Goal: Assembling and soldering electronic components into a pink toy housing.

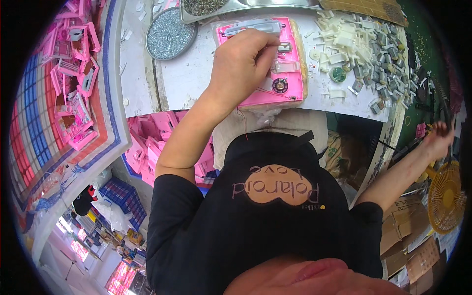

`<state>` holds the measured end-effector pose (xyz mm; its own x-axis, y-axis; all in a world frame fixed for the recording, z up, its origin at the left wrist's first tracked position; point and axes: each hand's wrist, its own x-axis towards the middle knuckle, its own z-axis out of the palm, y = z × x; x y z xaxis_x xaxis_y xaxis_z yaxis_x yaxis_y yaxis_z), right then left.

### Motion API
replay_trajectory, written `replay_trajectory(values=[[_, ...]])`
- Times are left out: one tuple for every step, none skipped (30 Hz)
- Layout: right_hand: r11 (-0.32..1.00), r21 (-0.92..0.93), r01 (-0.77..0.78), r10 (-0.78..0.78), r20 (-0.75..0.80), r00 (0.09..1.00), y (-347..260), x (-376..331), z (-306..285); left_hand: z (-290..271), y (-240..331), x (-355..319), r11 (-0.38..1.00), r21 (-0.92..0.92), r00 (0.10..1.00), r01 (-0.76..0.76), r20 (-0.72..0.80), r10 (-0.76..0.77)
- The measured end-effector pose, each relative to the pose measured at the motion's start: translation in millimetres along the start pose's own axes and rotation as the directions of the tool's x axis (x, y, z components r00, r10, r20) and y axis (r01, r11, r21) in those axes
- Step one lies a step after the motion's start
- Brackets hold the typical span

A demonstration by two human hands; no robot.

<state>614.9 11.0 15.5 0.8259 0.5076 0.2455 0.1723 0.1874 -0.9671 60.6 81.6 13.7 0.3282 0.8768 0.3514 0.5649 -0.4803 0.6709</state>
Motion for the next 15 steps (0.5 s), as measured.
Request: replay_trajectory(values=[[0.997, 0.005, 0.077, -0.076, -0.127, 0.989, -7.9, -8.2, -5.5, 0.2, 1.3, -0.4, 1.0, -0.018, 1.0, 0.018, 0.017, -0.018], [0.988, -0.001, 0.156, -0.151, -0.254, 0.955, -17.1, -18.1, -15.1, 0.0, 2.8, 0.4, 0.999, -0.038, 0.999, 0.035, 0.035, -0.034], [0.977, 0.085, 0.195, -0.17, -0.234, 0.957, -24.9, -32.6, -27.0, -1.0, 2.8, 0.7, 0.997, -0.056, 0.997, 0.057, 0.048, -0.054], [0.958, 0.171, 0.229, -0.19, -0.218, 0.957, -27.5, -45.4, -39.2, -1.2, 2.1, 2.1, 0.998, -0.052, 0.998, 0.047, 0.049, -0.044], [0.928, 0.362, 0.092, -0.094, -0.012, 0.995, -25.5, -51.1, -48.7, -0.9, 1.1, 3.5, 0.998, -0.051, 0.998, 0.037, 0.055, -0.034], [0.856, 0.511, -0.081, -0.03, 0.206, 0.978, -27.7, -60.4, -48.0, -0.2, 0.7, 4.1, 0.999, -0.048, 0.998, 0.025, 0.062, -0.022], [0.836, 0.521, -0.174, -0.002, 0.32, 0.947, -20.9, -71.2, -40.6, -0.5, 0.8, 3.4, 0.997, -0.053, 0.996, 0.059, 0.073, -0.055], [0.844, 0.497, -0.203, 0.005, 0.371, 0.929, -25.1, -101.9, -4.0, 0.3, 1.2, 3.6, 0.994, -0.063, 0.993, 0.088, 0.09, -0.082], [0.85, 0.476, -0.225, 0.001, 0.426, 0.905, -30.0, -133.2, 33.6, 1.5, 1.7, 4.4, 0.991, -0.073, 0.989, 0.113, 0.106, -0.105], [0.867, 0.442, -0.23, -0.027, 0.502, 0.864, -33.6, -165.5, 73.6, 1.9, 3.0, 6.1, 0.988, -0.082, 0.984, 0.134, 0.125, -0.124], [0.962, 0.245, -0.124, -0.053, 0.608, 0.792, -36.4, -189.8, 108.4, 2.1, 3.2, 8.8, 0.983, -0.098, 0.979, 0.158, 0.145, -0.143], [0.938, 0.319, -0.135, -0.137, 0.699, 0.702, -41.5, -211.1, 151.7, 1.2, 4.5, 7.8, 0.979, -0.09, 0.974, 0.182, 0.15, -0.167], [0.949, 0.277, -0.149, -0.111, 0.737, 0.667, -43.8, -230.5, 180.2, 1.3, 4.5, 8.9, 0.973, -0.11, 0.97, 0.203, 0.159, -0.185], [0.959, 0.233, -0.163, -0.082, 0.775, 0.627, -42.9, -242.6, 200.9, 0.7, 4.7, 9.1, 0.965, -0.129, 0.964, 0.228, 0.166, -0.206], [0.966, 0.191, -0.172, -0.062, 0.825, 0.562, -36.4, -248.4, 213.9, -0.8, 4.4, 9.4, 0.956, -0.145, 0.958, 0.254, 0.172, -0.229]])
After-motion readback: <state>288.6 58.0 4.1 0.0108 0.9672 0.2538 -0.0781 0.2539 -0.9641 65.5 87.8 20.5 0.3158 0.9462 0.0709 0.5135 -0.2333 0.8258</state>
